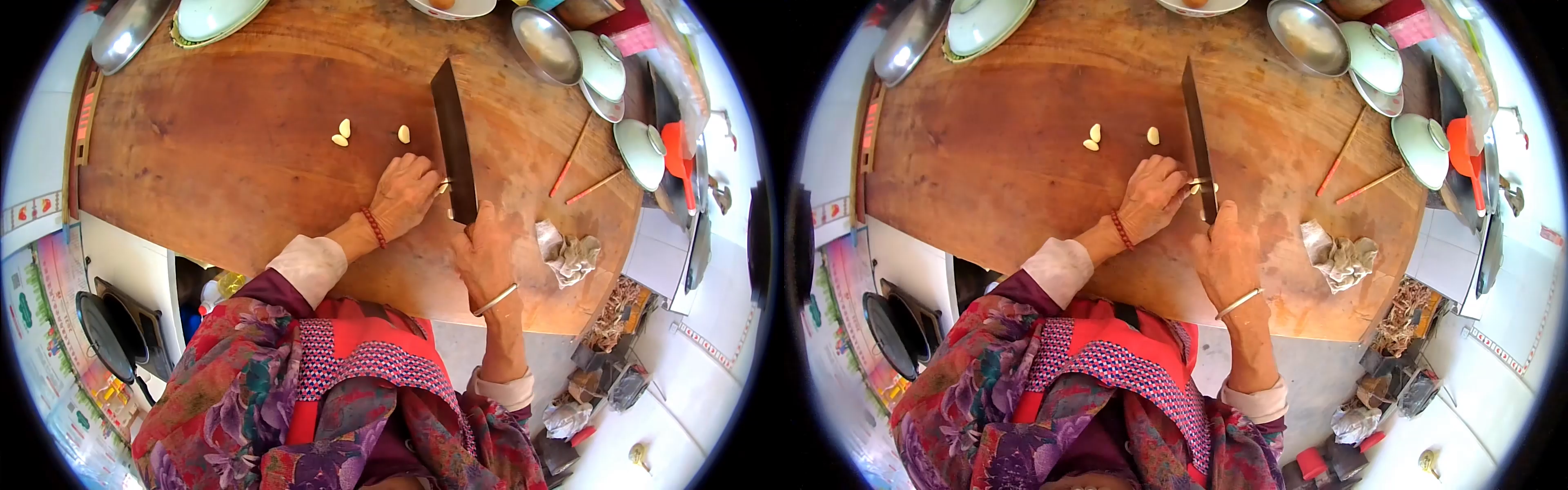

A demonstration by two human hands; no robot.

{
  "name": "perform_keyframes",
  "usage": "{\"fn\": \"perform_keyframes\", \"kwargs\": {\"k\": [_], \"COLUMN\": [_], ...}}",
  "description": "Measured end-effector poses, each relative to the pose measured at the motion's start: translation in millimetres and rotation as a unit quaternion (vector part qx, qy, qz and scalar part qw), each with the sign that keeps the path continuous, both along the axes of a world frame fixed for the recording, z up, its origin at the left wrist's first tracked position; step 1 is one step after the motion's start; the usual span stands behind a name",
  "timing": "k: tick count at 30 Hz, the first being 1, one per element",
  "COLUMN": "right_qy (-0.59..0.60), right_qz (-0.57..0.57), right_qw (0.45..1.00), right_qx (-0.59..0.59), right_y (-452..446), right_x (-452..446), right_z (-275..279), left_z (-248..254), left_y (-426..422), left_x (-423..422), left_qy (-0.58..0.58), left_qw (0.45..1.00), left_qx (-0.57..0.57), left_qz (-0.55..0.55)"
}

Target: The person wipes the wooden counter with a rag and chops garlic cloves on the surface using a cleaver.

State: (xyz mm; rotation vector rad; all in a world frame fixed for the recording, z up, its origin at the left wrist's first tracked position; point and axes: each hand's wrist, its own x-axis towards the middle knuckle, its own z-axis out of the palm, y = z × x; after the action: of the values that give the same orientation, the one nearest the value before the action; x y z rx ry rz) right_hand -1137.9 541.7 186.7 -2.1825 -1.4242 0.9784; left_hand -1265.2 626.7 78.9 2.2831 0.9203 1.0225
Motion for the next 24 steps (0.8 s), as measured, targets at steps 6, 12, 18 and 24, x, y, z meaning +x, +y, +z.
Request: {"fn": "perform_keyframes", "kwargs": {"k": [6, 12, 18, 24], "right_qy": [-0.020, 0.018, -0.019, -0.027], "right_qz": [0.003, -0.036, 0.012, -0.033], "right_qw": [1.000, 0.998, 1.000, 0.990], "right_qx": [-0.001, 0.043, 0.000, 0.132], "right_y": [-6.0, 14.3, 15.3, 8.4], "right_x": [-4.3, -8.7, -0.2, -15.9], "right_z": [-9.1, -22.5, -6.8, -40.4], "left_z": [-3.9, -4.0, -5.5, -3.9], "left_y": [-0.7, 1.6, 1.7, -0.6], "left_x": [2.1, 3.4, -1.2, -0.1], "left_qy": [0.023, 0.015, 0.008, -0.018], "left_qw": [1.000, 0.999, 1.000, 0.999], "left_qx": [0.012, 0.031, 0.027, 0.039], "left_qz": [0.006, -0.010, -0.013, -0.012]}}
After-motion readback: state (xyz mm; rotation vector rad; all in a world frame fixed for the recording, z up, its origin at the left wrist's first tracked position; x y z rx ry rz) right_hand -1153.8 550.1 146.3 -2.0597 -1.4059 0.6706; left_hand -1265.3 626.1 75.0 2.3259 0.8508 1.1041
